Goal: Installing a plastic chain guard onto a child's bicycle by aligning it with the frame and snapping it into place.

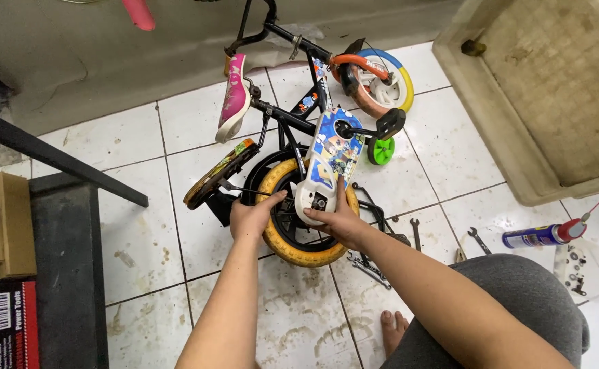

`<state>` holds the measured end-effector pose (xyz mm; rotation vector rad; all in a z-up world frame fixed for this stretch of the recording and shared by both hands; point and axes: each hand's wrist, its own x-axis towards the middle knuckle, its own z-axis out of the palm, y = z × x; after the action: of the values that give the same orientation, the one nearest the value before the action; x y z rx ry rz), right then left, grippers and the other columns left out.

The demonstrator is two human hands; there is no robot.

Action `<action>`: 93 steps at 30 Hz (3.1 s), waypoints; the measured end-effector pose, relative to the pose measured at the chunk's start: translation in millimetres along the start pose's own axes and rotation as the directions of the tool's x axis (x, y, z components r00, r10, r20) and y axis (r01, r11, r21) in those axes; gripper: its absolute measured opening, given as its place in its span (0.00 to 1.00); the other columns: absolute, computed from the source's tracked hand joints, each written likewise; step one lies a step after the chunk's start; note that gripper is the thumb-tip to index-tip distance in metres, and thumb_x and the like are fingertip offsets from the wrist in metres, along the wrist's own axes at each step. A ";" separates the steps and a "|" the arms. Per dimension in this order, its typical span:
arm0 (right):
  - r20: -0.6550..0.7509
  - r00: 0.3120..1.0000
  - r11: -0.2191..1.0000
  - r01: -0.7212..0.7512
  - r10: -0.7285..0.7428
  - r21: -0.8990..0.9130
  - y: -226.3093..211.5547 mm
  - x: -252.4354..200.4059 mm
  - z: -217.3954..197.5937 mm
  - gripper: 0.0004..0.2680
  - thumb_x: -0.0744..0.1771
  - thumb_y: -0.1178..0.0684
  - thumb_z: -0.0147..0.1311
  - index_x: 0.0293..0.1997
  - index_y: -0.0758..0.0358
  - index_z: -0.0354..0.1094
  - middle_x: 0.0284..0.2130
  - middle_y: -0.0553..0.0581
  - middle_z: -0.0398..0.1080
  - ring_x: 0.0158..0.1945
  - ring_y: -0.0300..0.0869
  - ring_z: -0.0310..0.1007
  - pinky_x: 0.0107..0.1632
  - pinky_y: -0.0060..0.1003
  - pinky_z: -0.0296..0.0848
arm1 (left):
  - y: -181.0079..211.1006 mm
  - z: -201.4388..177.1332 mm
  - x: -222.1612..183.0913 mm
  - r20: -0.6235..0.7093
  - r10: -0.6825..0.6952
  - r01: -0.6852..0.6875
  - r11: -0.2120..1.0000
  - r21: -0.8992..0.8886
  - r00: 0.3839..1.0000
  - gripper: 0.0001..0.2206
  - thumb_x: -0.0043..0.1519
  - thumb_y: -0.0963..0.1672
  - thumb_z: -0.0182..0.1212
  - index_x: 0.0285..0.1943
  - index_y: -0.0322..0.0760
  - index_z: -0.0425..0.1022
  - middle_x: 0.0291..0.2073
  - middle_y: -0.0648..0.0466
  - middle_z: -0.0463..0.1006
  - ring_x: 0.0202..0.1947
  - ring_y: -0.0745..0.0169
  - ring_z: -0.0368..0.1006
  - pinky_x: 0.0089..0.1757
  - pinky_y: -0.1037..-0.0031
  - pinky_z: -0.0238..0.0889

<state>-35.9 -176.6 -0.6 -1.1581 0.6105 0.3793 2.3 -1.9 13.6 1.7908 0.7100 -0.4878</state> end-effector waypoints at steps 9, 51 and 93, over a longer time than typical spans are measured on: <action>0.046 0.999 0.997 0.023 -0.020 -0.068 5.3 8.2 -10.6 0.52 0.58 0.56 0.74 0.78 0.40 0.16 0.75 0.74 0.26 0.71 0.70 0.51 0.62 0.53 0.72 | 2.8 5.0 -7.8 -0.019 0.006 -0.006 0.999 -0.039 1.000 0.50 0.43 0.54 0.82 0.68 0.20 0.60 0.60 0.32 0.70 0.65 0.35 0.64 0.57 0.49 0.62; -0.025 0.999 0.944 0.026 -0.037 -0.327 11.7 14.9 -15.7 0.53 0.56 0.45 0.77 0.80 0.43 0.21 0.74 0.79 0.39 0.58 0.57 0.71 0.47 0.41 0.76 | 7.0 17.1 -7.8 -0.098 -0.036 0.062 0.958 0.279 0.995 0.64 0.42 0.62 0.77 0.78 0.30 0.38 0.70 0.30 0.47 0.69 0.26 0.49 0.59 0.36 0.52; -0.227 0.968 0.848 -0.033 -0.103 -0.530 5.0 71.8 -60.8 0.30 0.70 0.36 0.46 0.78 0.60 0.36 0.60 0.76 0.63 0.49 0.52 0.79 0.47 0.43 0.80 | 13.1 17.1 -13.7 -0.086 -0.065 0.084 0.967 0.240 0.994 0.60 0.45 0.60 0.76 0.76 0.25 0.41 0.69 0.31 0.50 0.69 0.30 0.48 0.58 0.40 0.50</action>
<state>2.0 -233.5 -65.6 -1.7694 0.7241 0.3866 1.4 -24.2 26.1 2.0274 0.8008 -0.5788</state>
